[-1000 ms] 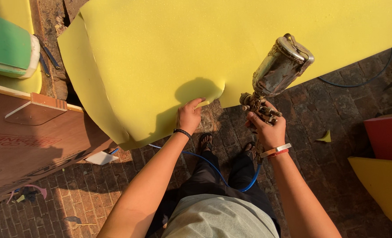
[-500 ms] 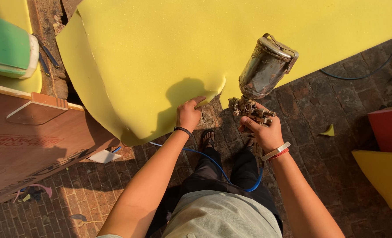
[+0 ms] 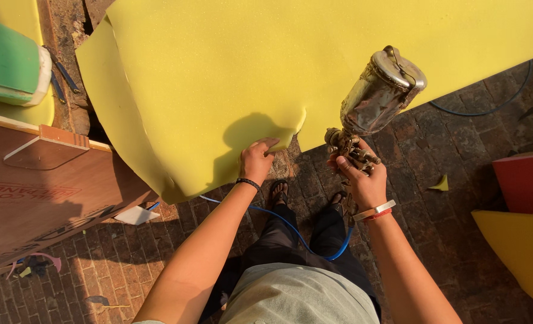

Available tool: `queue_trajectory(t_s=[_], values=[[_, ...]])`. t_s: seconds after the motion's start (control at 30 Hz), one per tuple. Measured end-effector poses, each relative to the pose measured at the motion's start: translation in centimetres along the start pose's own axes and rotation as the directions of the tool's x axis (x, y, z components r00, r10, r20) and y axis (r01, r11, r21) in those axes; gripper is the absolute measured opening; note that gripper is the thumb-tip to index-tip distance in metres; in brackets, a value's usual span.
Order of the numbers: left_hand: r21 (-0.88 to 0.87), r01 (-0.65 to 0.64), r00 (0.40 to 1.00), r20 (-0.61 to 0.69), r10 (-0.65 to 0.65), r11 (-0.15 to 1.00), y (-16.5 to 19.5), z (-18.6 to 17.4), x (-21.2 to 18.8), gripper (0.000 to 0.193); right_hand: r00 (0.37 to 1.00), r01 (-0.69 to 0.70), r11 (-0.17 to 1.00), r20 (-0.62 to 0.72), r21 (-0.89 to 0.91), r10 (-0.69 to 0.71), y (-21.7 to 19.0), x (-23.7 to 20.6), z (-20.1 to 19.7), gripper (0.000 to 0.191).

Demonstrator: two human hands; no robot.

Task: The person holds a spray gun and sprays adhesive onto yellow foam sheets laid on a work surface, lifting and repositioning the sheets to coat different areas. They then align a foam strip with the sprayed sheet and press it down flat with both hands.

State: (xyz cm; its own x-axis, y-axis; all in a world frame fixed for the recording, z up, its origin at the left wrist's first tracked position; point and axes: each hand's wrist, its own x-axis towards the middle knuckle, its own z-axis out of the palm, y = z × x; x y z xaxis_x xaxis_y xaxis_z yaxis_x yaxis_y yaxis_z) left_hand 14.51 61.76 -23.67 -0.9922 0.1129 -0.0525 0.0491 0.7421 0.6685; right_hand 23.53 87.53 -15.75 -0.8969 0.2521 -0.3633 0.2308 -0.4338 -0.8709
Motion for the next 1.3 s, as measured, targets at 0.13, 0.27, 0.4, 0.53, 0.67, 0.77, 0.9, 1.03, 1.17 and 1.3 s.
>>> queue_trajectory(t_s=[0.13, 0.27, 0.4, 0.53, 0.67, 0.77, 0.9, 1.03, 1.17, 1.3], values=[[0.102, -0.195, 0.97, -0.129, 0.208, 0.975, -0.2, 0.4, 0.0, 0.032, 1.0, 0.023, 0.999, -0.012, -0.029, -0.023, 0.1, -0.3, -0.3, 0.054], [0.136, -0.012, 0.943, -0.328, 0.056, 0.991, 0.1, 2.3, -1.7, 0.034, 0.999, 0.038, 0.999, 0.011, -0.014, -0.037, -0.3, -0.6, -0.6, 0.053], [-0.024, 0.569, 0.804, 0.223, -0.551, 0.822, 2.5, 6.7, -5.3, 0.054, 0.997, 0.078, 0.991, 0.037, -0.109, -0.074, -2.0, -1.3, -1.6, 0.045], [-0.777, 0.627, 0.727, 0.562, -0.394, 0.048, 6.8, 12.7, -3.0, 0.064, 0.998, 0.058, 0.995, 0.018, -0.087, -0.056, -4.1, -1.6, -2.3, 0.041], [-0.937, 0.343, 0.751, 0.312, -0.581, -0.061, 10.6, 16.0, 1.2, 0.047, 0.996, 0.081, 0.967, -0.005, -0.242, -0.085, -6.7, -2.2, -2.8, 0.04], [-0.904, 0.209, 0.759, -0.091, -0.644, 0.373, 12.5, 17.2, 2.2, 0.036, 0.995, 0.1, 0.967, 0.029, -0.233, -0.096, -8.3, -2.1, -2.7, 0.041], [-0.451, 0.007, 0.843, -0.477, -0.248, 0.893, 13.9, 16.8, 0.9, 0.035, 0.998, 0.053, 0.961, 0.03, -0.27, -0.047, -10.2, -2.2, -2.6, 0.043], [-0.104, 0.053, 0.836, -0.54, -0.101, 0.993, 13.9, 15.7, 1.3, 0.042, 0.996, 0.015, 0.934, 0.09, -0.356, 0.019, -11.1, 0.4, -1.5, 0.047], [-0.039, 0.053, 0.841, -0.536, -0.066, 0.998, 13.2, 15.9, 1.8, 0.046, 0.987, -0.003, 0.899, 0.146, -0.438, 0.074, -10.7, 4.5, 0.3, 0.047], [-0.055, 0.08, 0.864, -0.494, -0.096, 0.995, 12.2, 16.8, 1.8, 0.047, 0.969, 0.076, 0.846, 0.237, -0.528, 0.061, -10.2, 6.3, 1.2, 0.046]])
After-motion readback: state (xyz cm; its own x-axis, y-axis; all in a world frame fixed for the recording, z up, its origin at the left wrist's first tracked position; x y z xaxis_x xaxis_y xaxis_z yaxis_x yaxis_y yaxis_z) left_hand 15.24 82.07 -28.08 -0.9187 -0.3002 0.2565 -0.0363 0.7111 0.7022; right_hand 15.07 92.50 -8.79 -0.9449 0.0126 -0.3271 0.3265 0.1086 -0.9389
